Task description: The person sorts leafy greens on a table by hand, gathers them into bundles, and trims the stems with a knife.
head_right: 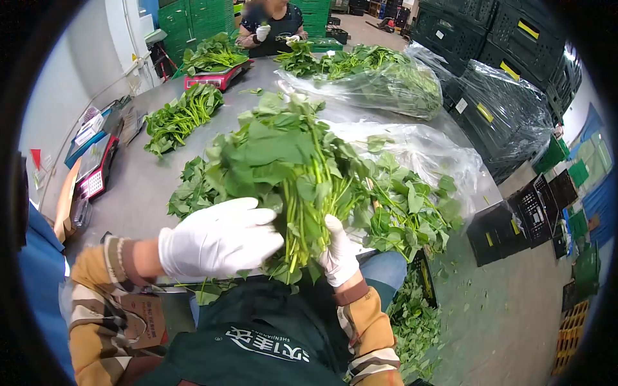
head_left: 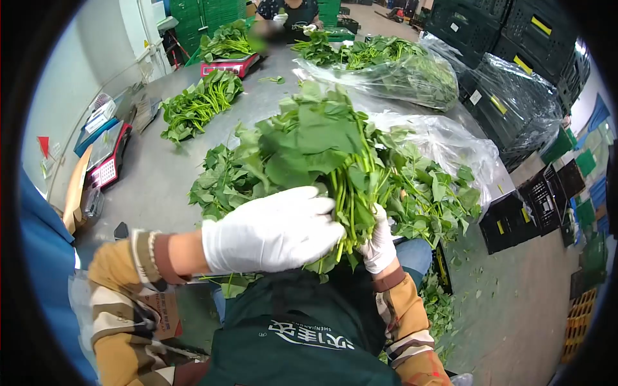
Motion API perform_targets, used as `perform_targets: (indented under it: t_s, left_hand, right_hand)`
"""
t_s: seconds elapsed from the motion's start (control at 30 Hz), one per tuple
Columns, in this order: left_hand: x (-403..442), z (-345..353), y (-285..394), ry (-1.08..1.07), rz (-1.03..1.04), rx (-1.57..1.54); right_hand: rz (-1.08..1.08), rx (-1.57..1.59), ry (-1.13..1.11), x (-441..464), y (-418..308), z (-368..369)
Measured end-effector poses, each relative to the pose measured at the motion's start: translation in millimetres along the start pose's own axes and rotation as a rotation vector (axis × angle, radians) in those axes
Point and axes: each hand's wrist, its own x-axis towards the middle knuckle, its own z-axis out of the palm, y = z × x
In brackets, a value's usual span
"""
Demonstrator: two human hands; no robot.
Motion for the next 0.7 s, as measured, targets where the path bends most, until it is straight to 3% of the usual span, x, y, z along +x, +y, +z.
perform_targets:
  t_s: [0.03,0.07,0.13,0.17,0.27,0.3,0.33,0.37,0.4,0.47,0.5,0.53,0.6,0.7]
  left_hand:
    - [4,-4,-7,0.038,0.093,0.104]
    - [7,-7,-15,0.075,0.186,0.209]
    - [11,-8,-39,-0.016,0.297,0.358]
    - [15,-11,-43,-0.058,0.288,0.189]
    - [22,-22,-25,-0.252,0.286,0.164]
    - [21,-36,-19,-0.440,0.272,0.034]
    - [15,-33,-16,-0.498,0.242,-0.165]
    - [8,-31,-10,-0.546,0.208,-0.291]
    - [-1,-28,-2,-0.595,0.173,-0.425]
    - [-18,-19,18,-0.682,0.085,-0.527]
    - [-25,-17,27,-0.738,0.075,-0.518]
    - [-32,-12,35,-0.745,0.095,-0.487]
    - [-40,0,43,-0.774,0.036,-0.628]
    - [-53,21,43,-0.884,-0.196,-0.887]
  right_hand:
    - [0.023,0.020,-0.114,-3,1,-2]
    - [0.053,0.001,0.024,-7,3,8]
    - [0.278,-0.009,-0.104,-14,4,23]
    - [0.205,-0.222,-0.190,-14,10,28]
    - [0.539,-0.442,-0.391,-25,7,60]
    - [0.526,-0.586,-0.520,-28,7,70]
    - [0.507,-0.730,-0.650,-27,7,78]
    - [0.526,-0.672,-0.728,-29,14,76]
    - [0.726,-0.672,-0.744,-31,17,78]
    - [0.788,-0.569,-0.809,-43,33,79]
    - [0.766,-0.684,-0.900,-45,42,78]
    - [0.577,-0.759,-0.979,-50,54,71]
    - [0.835,-0.620,-0.867,-59,59,73]
    - [0.955,-0.481,-0.644,-68,69,65]
